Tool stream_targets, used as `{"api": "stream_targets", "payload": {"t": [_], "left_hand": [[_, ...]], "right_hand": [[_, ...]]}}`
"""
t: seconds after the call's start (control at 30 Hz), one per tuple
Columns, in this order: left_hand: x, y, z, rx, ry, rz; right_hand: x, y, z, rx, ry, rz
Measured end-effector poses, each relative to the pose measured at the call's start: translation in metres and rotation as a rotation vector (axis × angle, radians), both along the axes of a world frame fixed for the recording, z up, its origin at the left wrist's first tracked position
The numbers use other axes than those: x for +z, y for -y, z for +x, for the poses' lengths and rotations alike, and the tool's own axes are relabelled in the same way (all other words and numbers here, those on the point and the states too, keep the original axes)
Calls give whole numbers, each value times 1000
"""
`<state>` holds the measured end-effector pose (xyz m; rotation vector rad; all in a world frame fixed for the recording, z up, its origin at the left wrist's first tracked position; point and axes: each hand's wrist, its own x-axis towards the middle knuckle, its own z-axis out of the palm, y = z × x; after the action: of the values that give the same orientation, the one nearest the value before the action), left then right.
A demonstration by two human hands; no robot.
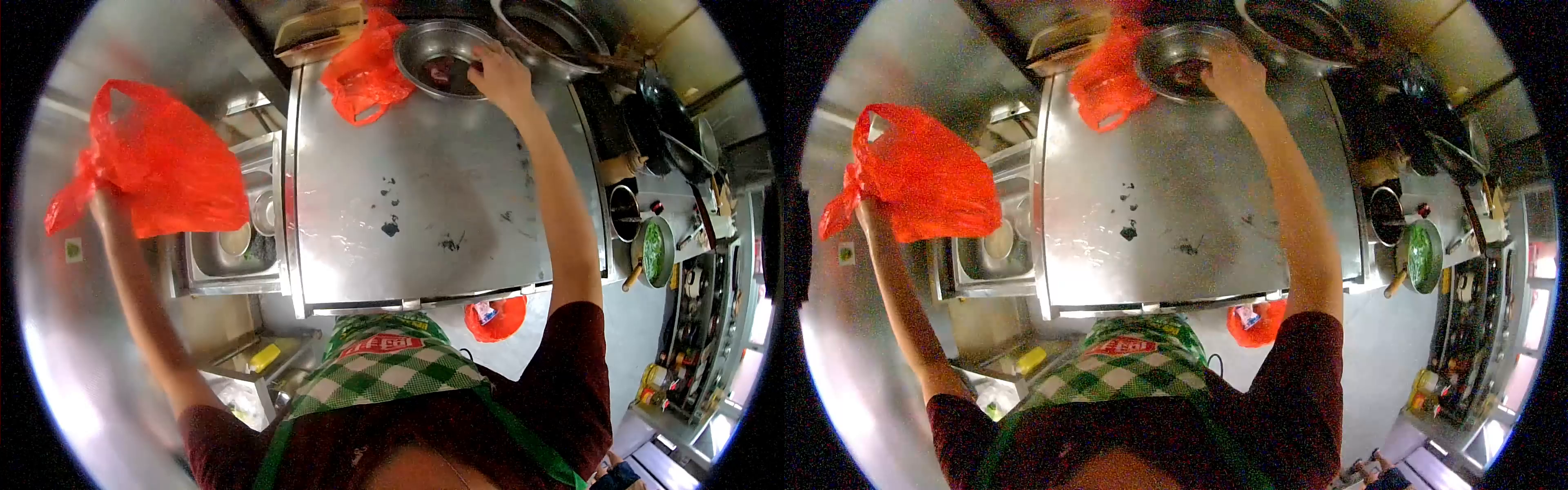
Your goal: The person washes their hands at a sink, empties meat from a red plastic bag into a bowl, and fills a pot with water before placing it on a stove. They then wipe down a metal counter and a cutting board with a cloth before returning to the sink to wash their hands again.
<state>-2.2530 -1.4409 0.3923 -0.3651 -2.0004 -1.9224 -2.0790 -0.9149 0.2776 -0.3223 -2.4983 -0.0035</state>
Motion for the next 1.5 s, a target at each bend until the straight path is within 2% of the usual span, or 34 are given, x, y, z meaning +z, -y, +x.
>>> {"api": "stream_targets", "payload": {"t": [0.03,0.13,0.2,0.27,0.3,0.33,0.4,0.43,0.47,0.5,0.53,0.6,0.67,0.7,0.73,0.8,0.87,0.97,1.03,1.07,1.1,1.13,1.17,1.2,1.23,1.27,1.3,1.33,1.37,1.43,1.5], "left_hand": [[3,11,1,13,-8,4],[5,42,4,52,-8,14],[4,57,2,54,0,23],[2,70,2,46,19,45],[1,72,3,30,30,63],[1,70,5,9,54,83],[2,64,10,-57,116,127],[4,59,11,-91,152,152],[8,54,9,-122,183,175],[9,56,-2,-144,178,171],[9,58,-22,-167,171,167],[17,33,-29,-219,152,199],[37,-30,-14,-247,103,237],[44,-59,-14,-242,61,240],[46,-83,-14,-212,44,248],[49,-107,-17,-186,-5,257],[45,-135,-23,-224,-57,280],[14,-187,-16,-322,-64,313],[-11,-210,-5,-368,-39,316],[-31,-216,-5,-378,56,324],[-54,-219,-10,-388,146,329],[-71,-224,-11,-299,192,292],[-87,-229,-11,-219,238,249],[-100,-216,-12,-335,295,148],[-130,-204,-68,-378,375,-37],[-136,-205,-71,-480,434,21],[-145,-199,-97,-645,498,29],[-131,-199,-68,-681,410,-69],[-129,-202,-79,-735,299,-158],[-109,-210,-70,-612,191,-194],[-95,-209,-57,-510,78,-250]], "right_hand": [[5,2,-11,-51,20,113],[25,46,-60,330,37,-52],[3,73,-115,289,232,76],[-53,91,-158,105,276,172],[-65,94,-163,242,370,190],[-67,98,-161,379,470,206],[-74,121,-143,431,330,398],[-78,134,-140,500,277,340],[-85,148,-137,620,75,218],[-70,164,-116,734,-43,109],[-45,177,-90,782,98,80],[1,176,-21,905,-47,52],[33,152,51,828,-157,-14],[53,130,91,783,53,-134],[66,106,136,680,49,-148],[91,86,231,324,103,-552],[69,51,342,-373,-39,-952],[65,102,438,-182,-402,-886],[5,126,514,-458,-522,-990],[-46,137,560,-552,-623,-1123],[-91,157,577,-593,-745,-1219],[-134,178,593,-633,-884,-1304],[-153,193,587,-766,-859,-1396],[-171,209,578,-897,-832,-1493],[-189,223,569,-1021,-807,-1591],[-197,235,557,-1081,-884,-1627],[-235,234,574,-1019,-818,-1721],[-253,230,576,-1129,-764,-1761],[-256,226,570,-1136,-866,-1789],[-316,203,588,-1062,-781,-1818],[-374,180,589,-1160,-842,-1744]]}}
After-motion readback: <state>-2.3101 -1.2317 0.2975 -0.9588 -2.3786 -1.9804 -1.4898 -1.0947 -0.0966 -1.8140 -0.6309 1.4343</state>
